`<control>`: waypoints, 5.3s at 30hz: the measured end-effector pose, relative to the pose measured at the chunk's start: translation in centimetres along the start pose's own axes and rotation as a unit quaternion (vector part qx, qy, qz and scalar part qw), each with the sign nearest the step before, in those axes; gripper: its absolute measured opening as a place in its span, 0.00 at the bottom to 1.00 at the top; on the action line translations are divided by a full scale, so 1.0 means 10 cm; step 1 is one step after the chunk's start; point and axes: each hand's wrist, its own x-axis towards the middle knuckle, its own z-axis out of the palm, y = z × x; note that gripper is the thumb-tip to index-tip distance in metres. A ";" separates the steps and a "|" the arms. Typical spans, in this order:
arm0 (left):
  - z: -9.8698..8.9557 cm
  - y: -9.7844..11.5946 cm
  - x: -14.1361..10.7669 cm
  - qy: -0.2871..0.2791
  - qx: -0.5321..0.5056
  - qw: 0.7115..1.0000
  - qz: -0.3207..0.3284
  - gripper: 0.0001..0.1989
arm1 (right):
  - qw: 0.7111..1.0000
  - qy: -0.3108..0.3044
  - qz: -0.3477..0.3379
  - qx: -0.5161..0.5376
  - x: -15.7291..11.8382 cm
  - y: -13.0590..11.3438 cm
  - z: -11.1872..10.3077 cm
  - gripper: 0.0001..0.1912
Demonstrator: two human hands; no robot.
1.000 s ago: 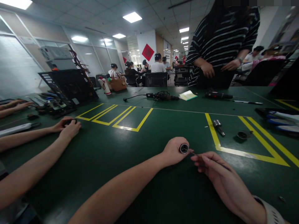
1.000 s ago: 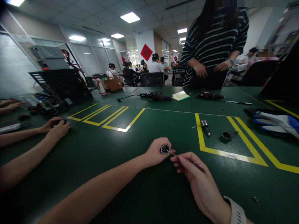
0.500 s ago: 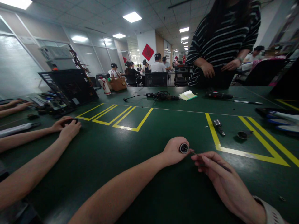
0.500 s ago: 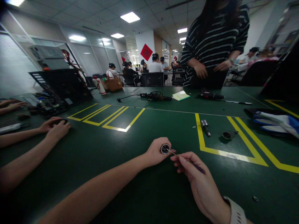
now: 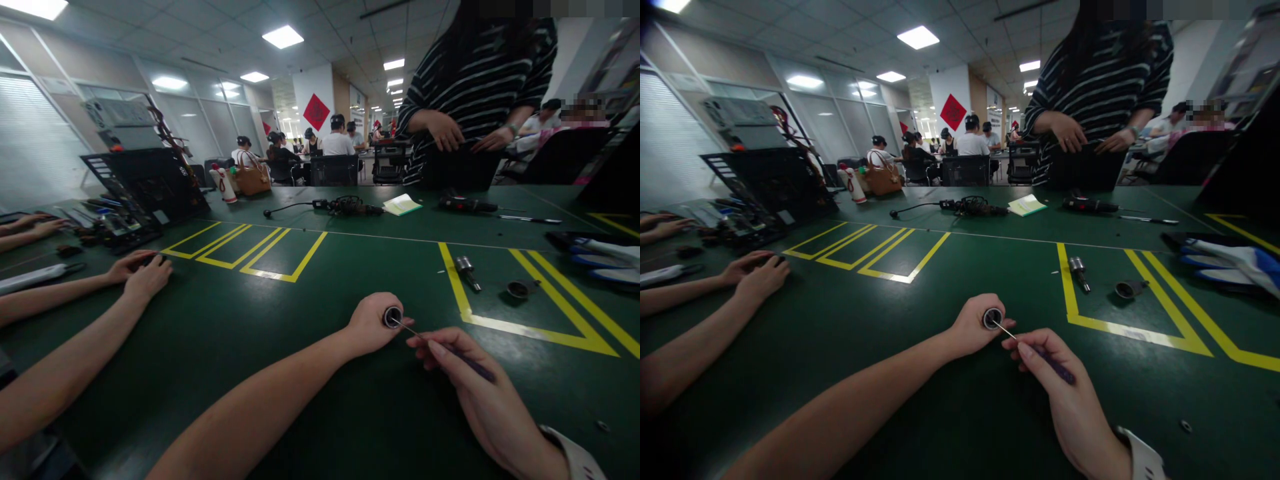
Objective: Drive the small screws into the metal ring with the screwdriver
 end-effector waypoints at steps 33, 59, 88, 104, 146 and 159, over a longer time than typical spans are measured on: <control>0.00 0.02 -0.03 -0.045 0.122 0.990 0.060 0.08 | 0.999 0.015 -0.008 -0.048 0.05 0.07 -0.08 0.10; -0.01 0.03 -0.02 -0.052 0.125 0.990 0.046 0.08 | 1.000 0.021 0.002 -0.020 0.03 0.05 -0.07 0.11; -0.01 -0.01 -0.01 -0.039 0.023 0.997 0.059 0.10 | 0.994 -0.005 0.046 0.099 0.08 0.04 -0.09 0.09; -0.01 0.02 -0.02 -0.025 0.078 0.996 0.026 0.11 | 0.993 0.015 -0.038 -0.107 0.01 0.13 -0.08 0.13; -0.01 0.01 -0.02 0.021 -0.014 0.999 -0.022 0.12 | 0.988 -0.018 -0.081 -0.132 0.03 0.08 -0.04 0.09; 0.01 0.04 -0.04 -0.015 0.117 0.990 0.080 0.09 | 0.982 -0.002 -0.081 -0.171 -0.01 0.10 -0.12 0.10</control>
